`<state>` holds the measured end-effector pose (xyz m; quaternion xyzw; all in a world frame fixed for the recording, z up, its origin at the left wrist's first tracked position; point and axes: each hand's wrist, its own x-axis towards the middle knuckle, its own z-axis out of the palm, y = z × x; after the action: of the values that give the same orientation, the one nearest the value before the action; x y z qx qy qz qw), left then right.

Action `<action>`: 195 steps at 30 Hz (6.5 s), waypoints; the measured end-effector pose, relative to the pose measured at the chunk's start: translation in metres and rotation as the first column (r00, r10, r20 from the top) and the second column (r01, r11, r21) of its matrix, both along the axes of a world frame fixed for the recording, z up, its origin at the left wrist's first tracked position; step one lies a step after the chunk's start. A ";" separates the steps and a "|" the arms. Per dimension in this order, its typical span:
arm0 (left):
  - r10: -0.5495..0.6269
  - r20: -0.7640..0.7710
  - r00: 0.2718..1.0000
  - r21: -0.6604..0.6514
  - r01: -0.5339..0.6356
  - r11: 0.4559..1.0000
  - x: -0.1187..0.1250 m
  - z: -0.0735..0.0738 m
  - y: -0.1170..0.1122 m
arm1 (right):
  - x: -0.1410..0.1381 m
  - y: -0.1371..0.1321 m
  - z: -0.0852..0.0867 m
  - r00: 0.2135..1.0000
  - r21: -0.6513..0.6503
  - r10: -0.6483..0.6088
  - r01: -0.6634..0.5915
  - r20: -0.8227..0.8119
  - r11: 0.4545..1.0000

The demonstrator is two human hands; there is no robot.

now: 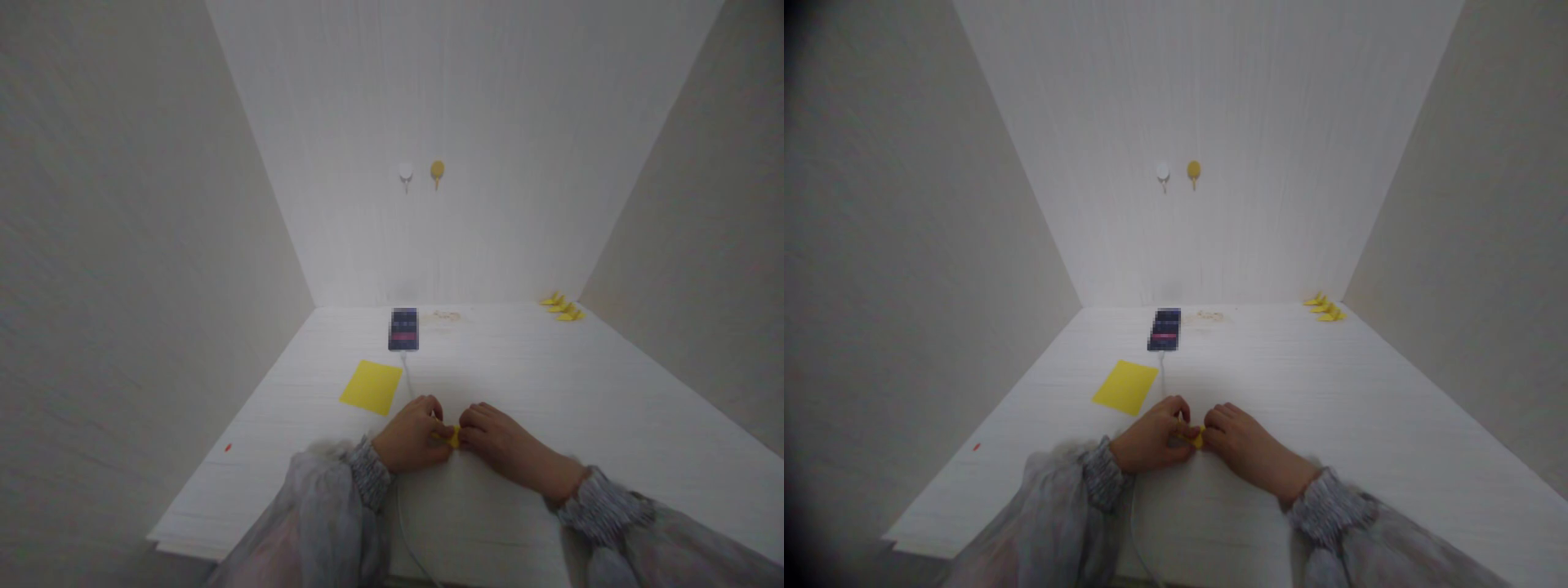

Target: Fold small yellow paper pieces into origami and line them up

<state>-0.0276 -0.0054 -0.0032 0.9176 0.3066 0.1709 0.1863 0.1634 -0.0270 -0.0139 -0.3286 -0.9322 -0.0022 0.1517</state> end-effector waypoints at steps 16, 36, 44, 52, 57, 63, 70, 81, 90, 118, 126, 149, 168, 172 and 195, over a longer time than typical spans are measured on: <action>-0.044 -0.042 0.998 0.038 0.046 0.998 -0.001 -0.001 0.004 | -0.005 0.000 -0.005 0.984 -0.199 -0.102 0.071 -0.148 0.977; 0.103 0.101 0.989 -0.185 -0.083 0.979 0.005 -0.009 0.007 | -0.013 0.002 -0.012 0.963 -0.181 -0.245 0.223 -0.112 0.958; 0.127 0.129 0.983 -0.241 -0.094 0.966 0.006 -0.017 0.011 | -0.014 0.003 -0.011 0.954 -0.235 -0.275 0.241 -0.123 0.942; 0.195 0.155 0.968 -0.356 -0.130 0.926 0.006 -0.019 0.012 | -0.012 0.005 -0.012 0.955 -0.265 -0.268 0.228 -0.124 0.937; 0.213 0.165 0.963 -0.390 -0.134 0.911 0.007 -0.020 0.014 | -0.013 0.004 -0.011 0.956 -0.253 -0.267 0.230 -0.121 0.940; 0.215 0.166 0.963 -0.402 -0.133 0.906 0.007 -0.023 0.014 | -0.013 0.004 -0.011 0.961 -0.234 -0.257 0.227 -0.105 0.945; 0.227 0.136 0.964 -0.375 -0.162 0.913 0.008 -0.019 0.013 | -0.012 0.006 -0.014 0.959 -0.250 -0.259 0.224 -0.115 0.942; 0.175 0.131 0.976 -0.296 -0.130 0.946 0.009 -0.018 0.010 | -0.012 0.006 -0.015 0.961 -0.226 -0.257 0.229 -0.101 0.947; 0.145 0.115 0.983 -0.260 -0.111 0.959 0.009 -0.020 0.012 | -0.013 0.005 -0.011 0.962 -0.229 -0.260 0.237 -0.076 0.944; 0.207 -0.007 0.978 -0.125 -0.206 0.971 0.011 -0.011 0.007 | -0.014 0.004 -0.012 0.954 -0.224 -0.287 0.263 -0.082 0.938; 0.109 0.066 0.992 -0.168 -0.096 0.981 0.008 -0.013 0.009 | -0.011 0.004 -0.020 0.956 -0.162 -0.292 0.284 -0.024 0.945; 0.209 0.000 0.978 -0.202 -0.205 0.958 0.012 -0.012 0.008 | -0.015 0.005 -0.019 0.948 -0.153 -0.319 0.314 -0.008 0.937; 0.219 -0.015 0.976 -0.223 -0.217 0.950 0.013 -0.011 0.009 | -0.016 0.008 -0.014 0.881 -0.354 -0.461 0.401 -0.102 0.845; 0.222 -0.011 0.975 -0.249 -0.218 0.944 0.013 -0.008 0.008 | -0.016 0.006 -0.006 0.871 -0.422 -0.461 0.360 -0.168 0.832; 0.274 0.016 0.962 -0.295 -0.258 0.920 0.014 -0.012 0.011 | -0.020 0.009 -0.007 0.836 -0.431 -0.511 0.394 -0.199 0.812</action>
<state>-0.0141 0.0059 -0.0148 0.8249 0.4447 0.1737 0.3026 0.1432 -0.0176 -0.0206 -0.5623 -0.7732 0.1892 0.2239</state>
